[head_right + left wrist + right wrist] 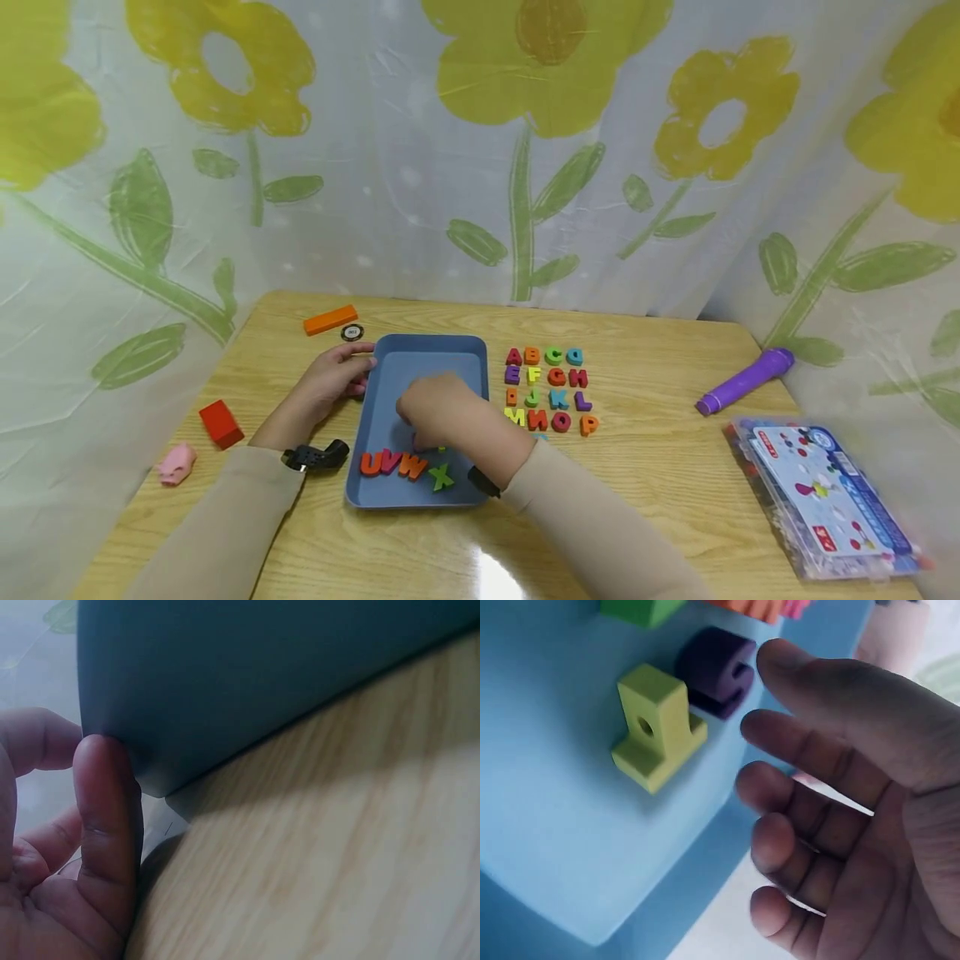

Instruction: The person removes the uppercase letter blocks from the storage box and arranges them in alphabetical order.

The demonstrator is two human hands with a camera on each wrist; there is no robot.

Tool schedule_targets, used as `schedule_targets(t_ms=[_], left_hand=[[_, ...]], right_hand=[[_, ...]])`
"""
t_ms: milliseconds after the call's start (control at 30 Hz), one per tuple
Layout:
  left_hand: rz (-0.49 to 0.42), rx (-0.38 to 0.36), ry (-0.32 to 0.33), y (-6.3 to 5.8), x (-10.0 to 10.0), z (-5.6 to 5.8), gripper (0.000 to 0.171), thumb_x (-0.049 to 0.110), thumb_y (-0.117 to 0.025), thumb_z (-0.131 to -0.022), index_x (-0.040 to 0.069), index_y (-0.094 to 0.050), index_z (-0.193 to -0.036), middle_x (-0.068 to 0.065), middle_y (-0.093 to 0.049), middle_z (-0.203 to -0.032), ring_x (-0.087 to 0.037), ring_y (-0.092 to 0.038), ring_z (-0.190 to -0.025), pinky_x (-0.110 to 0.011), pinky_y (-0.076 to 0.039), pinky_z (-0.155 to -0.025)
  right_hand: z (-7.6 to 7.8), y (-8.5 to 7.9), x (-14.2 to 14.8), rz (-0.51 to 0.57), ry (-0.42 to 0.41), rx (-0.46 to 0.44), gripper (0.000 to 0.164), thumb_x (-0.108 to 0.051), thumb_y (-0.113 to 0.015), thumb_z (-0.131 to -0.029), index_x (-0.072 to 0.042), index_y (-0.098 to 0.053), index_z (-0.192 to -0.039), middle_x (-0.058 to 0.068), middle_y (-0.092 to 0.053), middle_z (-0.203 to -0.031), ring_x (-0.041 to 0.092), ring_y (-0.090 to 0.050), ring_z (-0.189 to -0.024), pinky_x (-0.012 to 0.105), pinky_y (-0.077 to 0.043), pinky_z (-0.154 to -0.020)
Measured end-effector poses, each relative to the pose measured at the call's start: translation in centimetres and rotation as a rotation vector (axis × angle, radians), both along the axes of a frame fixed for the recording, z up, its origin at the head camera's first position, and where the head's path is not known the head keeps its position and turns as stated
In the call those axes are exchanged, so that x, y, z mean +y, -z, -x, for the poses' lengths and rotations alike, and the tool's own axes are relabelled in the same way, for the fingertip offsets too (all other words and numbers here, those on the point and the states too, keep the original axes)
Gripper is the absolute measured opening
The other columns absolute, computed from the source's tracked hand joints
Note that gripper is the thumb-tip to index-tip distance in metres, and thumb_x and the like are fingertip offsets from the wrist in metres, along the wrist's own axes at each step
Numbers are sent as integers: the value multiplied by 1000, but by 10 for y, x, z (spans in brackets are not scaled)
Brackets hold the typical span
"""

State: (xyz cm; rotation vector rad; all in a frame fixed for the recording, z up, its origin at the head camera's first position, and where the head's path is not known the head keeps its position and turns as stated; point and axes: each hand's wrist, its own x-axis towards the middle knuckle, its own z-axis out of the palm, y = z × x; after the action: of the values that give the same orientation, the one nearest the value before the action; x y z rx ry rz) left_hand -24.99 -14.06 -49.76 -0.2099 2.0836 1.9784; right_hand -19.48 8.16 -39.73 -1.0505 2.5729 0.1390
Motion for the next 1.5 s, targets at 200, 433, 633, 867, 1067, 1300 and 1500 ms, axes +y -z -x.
schedule_targets(t_ms=[200, 433, 633, 867, 1067, 1300, 1500], left_hand=[[4, -1, 1, 0, 0, 0, 51, 14, -68, -105, 0, -56, -153, 3, -71, -89, -6, -59, -63, -18, -56, -62], [3, -4, 0, 0, 0, 0, 54, 16, -69, -105, 1, -55, -155, 1, -70, -91, -5, -59, -63, -18, -56, -62], [-1, -4, 9, 2, 3, 1, 53, 16, -69, -106, 2, -55, -155, 1, -73, -95, -6, -60, -64, -18, -57, -63], [21, -10, 6, 6, 2, 3, 50, 17, -69, -106, 3, -57, -153, 2, -69, -94, -8, -60, -67, -20, -58, -65], [16, -10, 11, 5, 0, 2, 51, 16, -68, -106, 2, -56, -154, 0, -69, -94, -9, -62, -67, -22, -58, -65], [25, -11, 2, 3, 0, 2, 53, 16, -69, -106, 1, -55, -155, 1, -67, -93, -8, -61, -67, -21, -58, -65], [46, -10, 2, 2, 0, 1, 54, 17, -68, -106, 2, -54, -156, 1, -67, -94, -7, -60, -69, -19, -58, -66]], right_hand=[[-2, 7, -3, -49, -7, 7, 17, -29, -90, -92, -24, -76, -98, -9, -65, -89, 12, -58, -81, 34, -53, -82], [2, 7, 5, 35, 31, -46, 15, -28, -87, -95, -21, -75, -100, -8, -66, -89, 13, -60, -80, 30, -54, -76], [1, -11, 39, 199, 63, -38, 17, -27, -87, -95, -19, -79, -107, -6, -73, -101, 12, -63, -87, 34, -58, -82], [-11, -33, 115, 342, 217, 58, 18, -19, -88, -94, -16, -77, -108, -2, -72, -103, 16, -64, -91, 37, -57, -82], [-28, -17, 174, 355, 373, 60, 20, -15, -87, -93, -13, -78, -110, -1, -73, -100, 18, -65, -89, 39, -58, -79], [-46, 11, 206, 344, 495, 6, 18, -12, -87, -92, -13, -79, -108, -2, -68, -92, 15, -58, -82, 37, -54, -75], [-50, 26, 210, 301, 512, 41, 19, -15, -90, -90, -14, -79, -106, -2, -68, -92, 14, -58, -81, 39, -55, -77]])
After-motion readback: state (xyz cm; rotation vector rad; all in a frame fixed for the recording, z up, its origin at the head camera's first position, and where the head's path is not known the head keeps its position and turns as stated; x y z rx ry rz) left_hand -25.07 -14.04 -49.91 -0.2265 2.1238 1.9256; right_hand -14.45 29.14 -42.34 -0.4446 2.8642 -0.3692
